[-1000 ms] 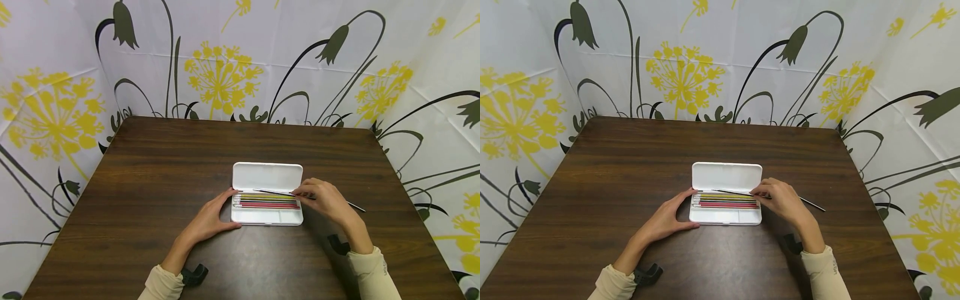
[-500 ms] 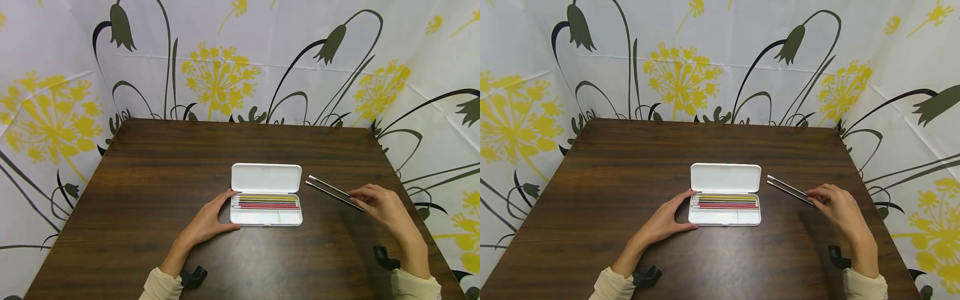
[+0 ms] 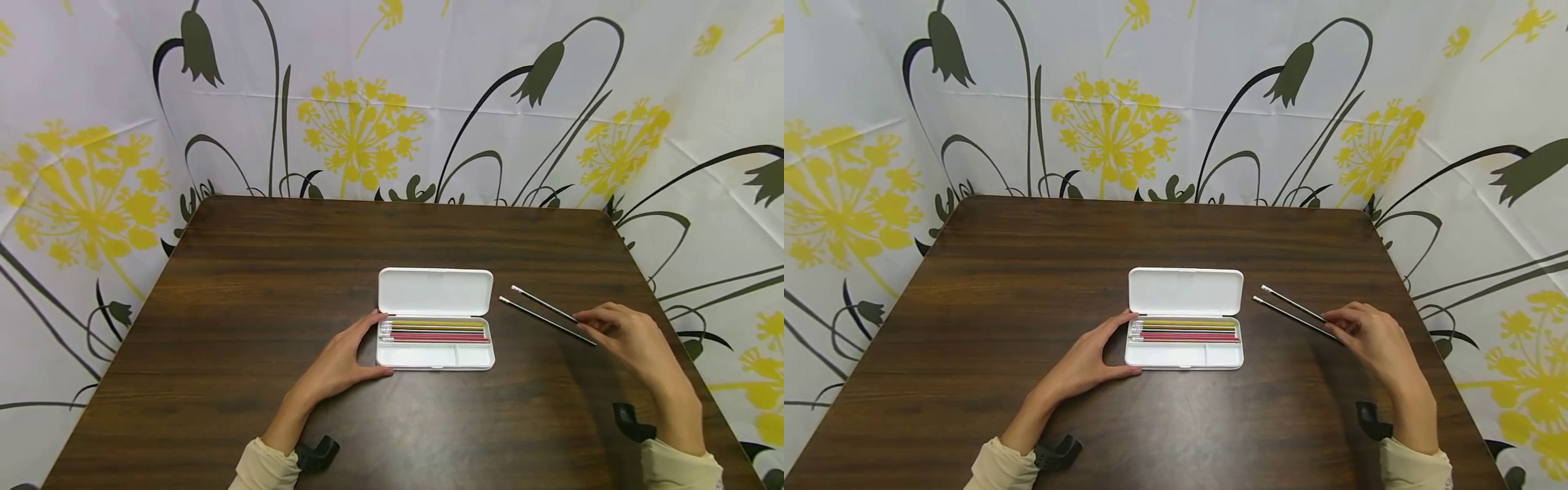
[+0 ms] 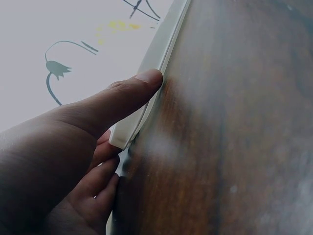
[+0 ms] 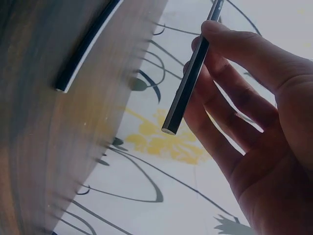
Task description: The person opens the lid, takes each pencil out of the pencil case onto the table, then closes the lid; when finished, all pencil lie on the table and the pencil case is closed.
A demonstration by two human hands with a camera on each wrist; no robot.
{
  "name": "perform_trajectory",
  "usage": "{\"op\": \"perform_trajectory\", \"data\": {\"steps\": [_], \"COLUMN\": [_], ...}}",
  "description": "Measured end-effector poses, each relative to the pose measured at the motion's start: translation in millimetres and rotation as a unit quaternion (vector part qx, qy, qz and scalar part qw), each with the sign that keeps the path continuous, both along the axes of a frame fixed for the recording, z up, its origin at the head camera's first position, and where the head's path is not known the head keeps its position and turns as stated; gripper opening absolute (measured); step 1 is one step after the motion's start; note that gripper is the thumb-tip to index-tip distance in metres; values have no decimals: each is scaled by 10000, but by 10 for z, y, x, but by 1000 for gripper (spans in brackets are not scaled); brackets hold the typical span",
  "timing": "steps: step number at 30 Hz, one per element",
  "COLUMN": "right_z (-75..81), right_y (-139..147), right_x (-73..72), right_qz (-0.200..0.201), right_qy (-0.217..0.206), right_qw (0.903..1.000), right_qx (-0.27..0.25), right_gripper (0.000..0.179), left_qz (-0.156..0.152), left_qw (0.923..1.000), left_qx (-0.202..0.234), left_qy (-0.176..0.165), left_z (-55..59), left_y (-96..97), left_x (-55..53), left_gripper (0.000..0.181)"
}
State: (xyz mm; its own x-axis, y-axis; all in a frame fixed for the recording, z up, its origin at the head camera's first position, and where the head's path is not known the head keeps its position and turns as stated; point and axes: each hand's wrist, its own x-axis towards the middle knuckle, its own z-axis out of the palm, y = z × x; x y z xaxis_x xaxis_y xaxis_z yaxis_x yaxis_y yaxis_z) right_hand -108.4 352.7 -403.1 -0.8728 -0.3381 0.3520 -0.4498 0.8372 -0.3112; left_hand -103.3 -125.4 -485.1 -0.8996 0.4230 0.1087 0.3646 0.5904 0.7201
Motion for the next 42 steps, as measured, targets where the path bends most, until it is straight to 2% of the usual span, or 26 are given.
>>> {"op": "perform_trajectory", "data": {"steps": [5, 14, 25, 32, 42], "right_z": [-88, -282, -524, -576, -592], "right_y": [31, 14, -14, -6, 3], "right_x": [2, -51, -95, -110, -104], "right_qz": [-95, 0, -72, -144, -145], "right_qy": [-168, -210, -520, -657, -638], "right_qw": [9998, 9998, 9986, 9975, 9976], "right_qx": [43, -76, 102, 196, 247], "right_gripper": [25, 22, 17, 15, 15], "left_qz": [12, 14, 6, -3, 15], "left_qw": [10000, 10000, 10000, 10000, 10000], "left_qx": [11, 40, 2, 14, -4], "left_qy": [18, -34, -11, 2, -41], "left_z": [-1, 3, -19, -21, -20], "left_y": [2, 2, -1, 2, 2], "left_x": [-1, 3, 3, -4, -8], "left_gripper": [92, 92, 93, 92, 93]}}
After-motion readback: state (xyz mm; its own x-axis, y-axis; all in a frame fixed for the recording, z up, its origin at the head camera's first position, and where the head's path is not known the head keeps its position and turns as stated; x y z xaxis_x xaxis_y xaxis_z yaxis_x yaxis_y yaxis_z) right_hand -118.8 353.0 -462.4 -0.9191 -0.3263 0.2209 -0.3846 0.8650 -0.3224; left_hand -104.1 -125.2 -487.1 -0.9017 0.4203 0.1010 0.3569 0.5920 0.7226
